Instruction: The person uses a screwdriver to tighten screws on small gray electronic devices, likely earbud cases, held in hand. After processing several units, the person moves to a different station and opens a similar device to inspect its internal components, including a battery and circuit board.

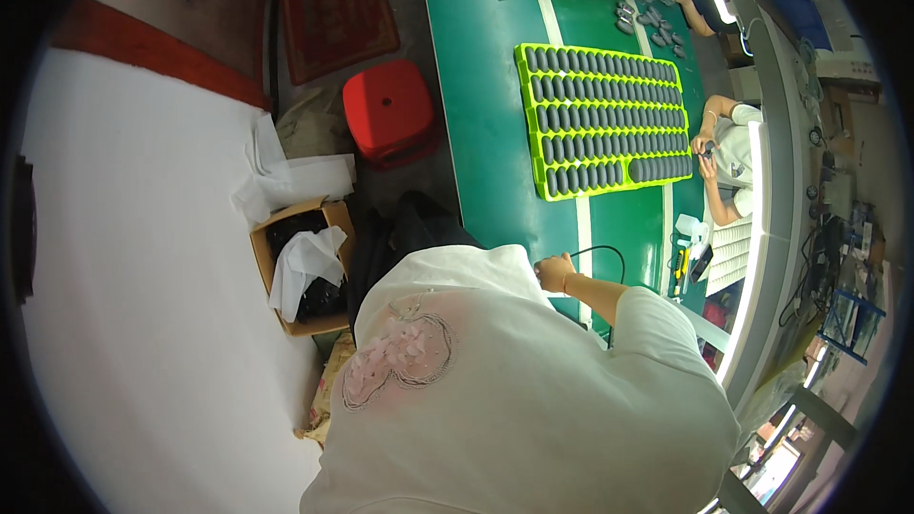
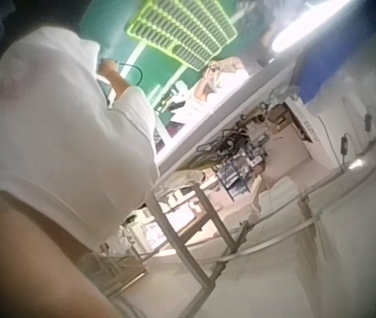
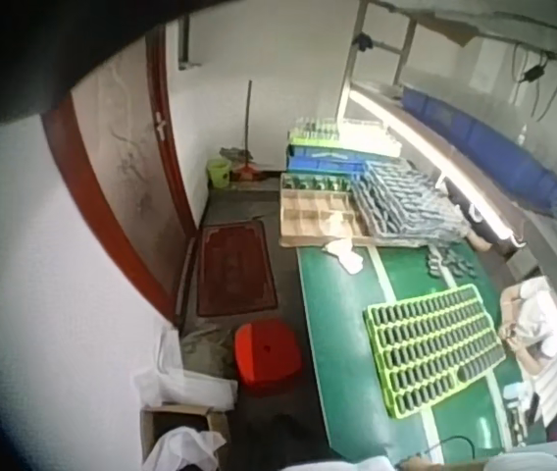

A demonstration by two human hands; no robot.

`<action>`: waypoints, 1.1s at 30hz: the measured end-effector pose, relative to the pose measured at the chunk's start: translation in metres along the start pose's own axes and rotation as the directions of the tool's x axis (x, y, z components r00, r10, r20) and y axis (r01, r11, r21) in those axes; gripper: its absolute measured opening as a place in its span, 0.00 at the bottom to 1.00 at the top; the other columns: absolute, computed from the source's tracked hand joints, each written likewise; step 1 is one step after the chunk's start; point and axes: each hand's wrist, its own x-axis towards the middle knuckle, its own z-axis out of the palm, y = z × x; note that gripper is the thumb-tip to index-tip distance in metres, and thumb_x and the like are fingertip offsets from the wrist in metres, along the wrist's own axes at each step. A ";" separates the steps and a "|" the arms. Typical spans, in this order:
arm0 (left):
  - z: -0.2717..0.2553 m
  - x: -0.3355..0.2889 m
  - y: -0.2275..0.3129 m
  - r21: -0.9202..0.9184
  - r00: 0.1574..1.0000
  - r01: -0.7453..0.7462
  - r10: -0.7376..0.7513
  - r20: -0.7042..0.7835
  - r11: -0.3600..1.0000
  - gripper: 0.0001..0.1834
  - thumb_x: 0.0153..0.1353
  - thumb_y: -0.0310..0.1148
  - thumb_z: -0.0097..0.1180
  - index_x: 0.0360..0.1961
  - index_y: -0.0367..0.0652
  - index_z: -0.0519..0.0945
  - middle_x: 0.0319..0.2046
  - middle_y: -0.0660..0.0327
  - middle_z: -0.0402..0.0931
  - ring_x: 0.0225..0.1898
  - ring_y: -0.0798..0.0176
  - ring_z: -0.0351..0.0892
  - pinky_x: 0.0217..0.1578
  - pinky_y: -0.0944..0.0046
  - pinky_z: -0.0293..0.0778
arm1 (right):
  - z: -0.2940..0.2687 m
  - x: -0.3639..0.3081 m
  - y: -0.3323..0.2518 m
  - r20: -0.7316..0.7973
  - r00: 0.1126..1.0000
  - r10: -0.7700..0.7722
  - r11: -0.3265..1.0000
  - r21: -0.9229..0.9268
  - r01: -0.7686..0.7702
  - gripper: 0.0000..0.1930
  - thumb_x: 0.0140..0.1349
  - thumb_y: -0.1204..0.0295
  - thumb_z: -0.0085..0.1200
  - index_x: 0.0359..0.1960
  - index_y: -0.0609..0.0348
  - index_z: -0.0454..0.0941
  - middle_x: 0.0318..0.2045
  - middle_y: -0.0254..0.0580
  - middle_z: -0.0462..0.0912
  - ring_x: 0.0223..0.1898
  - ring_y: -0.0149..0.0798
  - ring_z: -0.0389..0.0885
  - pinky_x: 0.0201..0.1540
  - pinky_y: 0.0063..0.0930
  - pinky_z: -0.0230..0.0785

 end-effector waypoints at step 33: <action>-0.054 0.099 0.530 -0.313 0.839 -0.315 0.417 0.349 0.896 0.13 0.58 0.25 0.45 0.41 0.40 0.78 0.31 0.54 0.80 0.31 0.64 0.79 0.35 0.67 0.76 | -0.013 0.109 -0.086 -0.362 0.394 0.845 0.395 0.919 -0.004 0.22 0.48 0.63 0.65 0.39 0.61 0.69 0.41 0.49 0.68 0.45 0.52 0.68 0.47 0.40 0.64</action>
